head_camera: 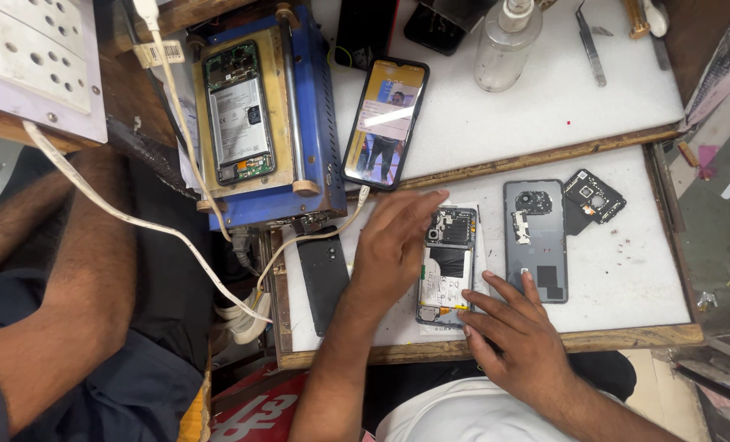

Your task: The person works on a disassembled smartphone at a cluttered workbench. They handle the phone chassis, a new battery, and a back cover, moving items aside and connecting a charging cable to the phone. The person also picks up and examines a battery package and a separate back cover before placing them back on the table.

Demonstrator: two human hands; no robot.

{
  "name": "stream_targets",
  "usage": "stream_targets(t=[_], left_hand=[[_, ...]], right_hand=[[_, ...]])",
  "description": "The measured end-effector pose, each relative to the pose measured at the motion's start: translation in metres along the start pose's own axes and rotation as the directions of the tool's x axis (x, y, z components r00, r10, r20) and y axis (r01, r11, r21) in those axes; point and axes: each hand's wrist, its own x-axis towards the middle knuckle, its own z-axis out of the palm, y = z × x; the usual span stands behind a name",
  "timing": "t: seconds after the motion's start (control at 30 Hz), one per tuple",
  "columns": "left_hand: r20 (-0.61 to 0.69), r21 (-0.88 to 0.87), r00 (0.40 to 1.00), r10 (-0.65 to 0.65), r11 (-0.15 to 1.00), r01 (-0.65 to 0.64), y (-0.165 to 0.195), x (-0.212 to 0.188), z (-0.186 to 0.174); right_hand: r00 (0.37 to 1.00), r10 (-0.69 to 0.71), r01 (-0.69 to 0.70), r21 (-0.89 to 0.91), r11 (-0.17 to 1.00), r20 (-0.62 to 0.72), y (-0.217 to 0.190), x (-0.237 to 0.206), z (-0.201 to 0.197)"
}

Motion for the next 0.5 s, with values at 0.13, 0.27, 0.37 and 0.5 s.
stream_targets(t=[0.13,0.27,0.37,0.5], left_hand=[[-0.143,0.317,0.964,0.222,0.933,-0.168,0.0018,0.0030,0.0015],[-0.041,0.130,0.996,0.080,0.989,-0.074,0.0030,-0.0008,-0.0026],[-0.072,0.217,0.990,0.121,0.971,-0.103,0.0051,-0.0022,-0.0040],[-0.047,0.145,0.993,0.107,0.984,-0.099,0.0074,-0.0034,-0.0060]], right_hand=[[1.000,-0.001,0.001,0.009,1.000,-0.006,-0.0014,-0.0014,-0.0017],[1.000,0.003,-0.003,-0.003,1.000,0.002,-0.0034,-0.0025,-0.0027],[1.000,-0.001,0.001,0.005,1.000,-0.012,-0.0048,-0.0031,-0.0028],[1.000,-0.011,0.011,0.002,1.000,-0.028,-0.0056,-0.0029,-0.0020]])
